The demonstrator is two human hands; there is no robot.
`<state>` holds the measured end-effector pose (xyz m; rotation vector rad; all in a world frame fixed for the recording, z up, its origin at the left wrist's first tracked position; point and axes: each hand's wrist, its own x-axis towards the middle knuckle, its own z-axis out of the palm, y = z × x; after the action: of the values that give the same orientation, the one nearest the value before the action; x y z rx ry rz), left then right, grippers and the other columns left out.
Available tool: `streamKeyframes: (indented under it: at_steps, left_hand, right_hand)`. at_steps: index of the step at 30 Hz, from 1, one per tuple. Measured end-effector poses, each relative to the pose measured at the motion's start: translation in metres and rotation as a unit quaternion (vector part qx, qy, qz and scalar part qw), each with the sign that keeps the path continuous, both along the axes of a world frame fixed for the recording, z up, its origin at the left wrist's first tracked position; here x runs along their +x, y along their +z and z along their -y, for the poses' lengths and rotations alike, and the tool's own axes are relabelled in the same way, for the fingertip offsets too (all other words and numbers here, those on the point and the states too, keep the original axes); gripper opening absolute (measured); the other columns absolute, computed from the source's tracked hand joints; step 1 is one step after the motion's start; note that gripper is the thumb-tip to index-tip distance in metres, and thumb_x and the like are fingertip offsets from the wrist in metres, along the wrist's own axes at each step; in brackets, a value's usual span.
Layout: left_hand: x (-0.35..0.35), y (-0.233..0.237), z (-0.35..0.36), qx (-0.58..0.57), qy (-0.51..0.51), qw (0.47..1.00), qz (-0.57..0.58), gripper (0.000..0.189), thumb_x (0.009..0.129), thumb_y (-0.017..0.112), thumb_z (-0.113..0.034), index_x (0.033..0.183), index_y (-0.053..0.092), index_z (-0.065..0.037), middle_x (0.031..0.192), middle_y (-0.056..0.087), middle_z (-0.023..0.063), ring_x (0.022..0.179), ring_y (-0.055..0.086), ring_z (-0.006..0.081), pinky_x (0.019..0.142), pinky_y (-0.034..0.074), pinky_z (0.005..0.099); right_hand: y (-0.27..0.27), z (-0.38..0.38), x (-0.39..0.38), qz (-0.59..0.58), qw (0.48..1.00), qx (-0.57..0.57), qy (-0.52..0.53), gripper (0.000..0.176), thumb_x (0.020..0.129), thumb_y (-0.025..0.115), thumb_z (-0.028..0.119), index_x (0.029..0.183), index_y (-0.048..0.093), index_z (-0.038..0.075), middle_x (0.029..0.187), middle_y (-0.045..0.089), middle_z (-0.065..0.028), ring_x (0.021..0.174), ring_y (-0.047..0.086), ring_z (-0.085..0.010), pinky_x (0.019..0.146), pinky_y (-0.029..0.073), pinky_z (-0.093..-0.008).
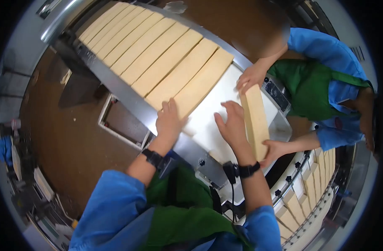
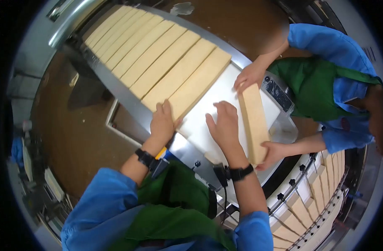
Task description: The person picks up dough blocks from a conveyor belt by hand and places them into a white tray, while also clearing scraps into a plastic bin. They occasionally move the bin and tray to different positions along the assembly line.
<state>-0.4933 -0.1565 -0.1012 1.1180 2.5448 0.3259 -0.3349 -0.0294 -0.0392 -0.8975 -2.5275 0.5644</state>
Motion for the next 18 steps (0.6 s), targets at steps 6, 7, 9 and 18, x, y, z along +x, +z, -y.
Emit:
streamKeyframes:
  at_steps: [6,7,9,18]
  left_hand:
    - [-0.003,0.002,-0.003,-0.029,-0.061,0.997,-0.042,0.083,0.075,0.068,-0.041,0.130,0.031,0.008,0.114,0.043,0.0195,0.086,0.057,0.0337,0.066,0.053,0.0345]
    - [-0.004,0.002,-0.002,-0.028,-0.067,0.996,-0.045,0.083,0.075,0.067,-0.042,0.129,0.032,0.009,0.113,0.043,0.0194,0.085,0.058,0.0324,0.066,0.053,0.0337]
    - [-0.006,0.009,-0.005,-0.055,-0.083,0.994,-0.043,0.083,0.075,0.067,-0.043,0.129,0.032,0.009,0.114,0.043,0.0195,0.085,0.058,0.0316,0.066,0.053,0.0330]
    - [-0.008,0.008,-0.005,-0.067,-0.098,0.992,-0.030,0.087,0.074,0.068,-0.041,0.132,0.028,0.008,0.123,0.040,0.0228,0.093,0.054,0.0350,0.074,0.051,0.0373]
  right_hand:
    - [-0.070,-0.083,-0.074,0.162,0.970,0.037,-0.177,0.067,0.082,0.057,0.042,0.134,0.037,0.006,0.140,0.028,-0.0200,0.121,0.035,-0.0368,0.098,0.032,-0.0445]
    - [-0.070,-0.096,-0.087,0.174,0.964,0.024,-0.198,0.067,0.083,0.055,0.044,0.136,0.035,0.009,0.143,0.024,-0.0200,0.122,0.034,-0.0370,0.099,0.032,-0.0447]
    - [-0.069,-0.118,-0.110,0.194,0.952,-0.001,-0.237,0.067,0.085,0.049,0.050,0.139,0.032,0.014,0.147,0.017,-0.0200,0.125,0.033,-0.0375,0.099,0.032,-0.0451]
    - [-0.062,-0.132,-0.142,0.206,0.926,-0.155,-0.277,0.068,0.083,0.049,0.052,0.138,0.031,0.017,0.141,0.018,-0.0251,0.116,0.041,-0.0437,0.090,0.043,-0.0468]
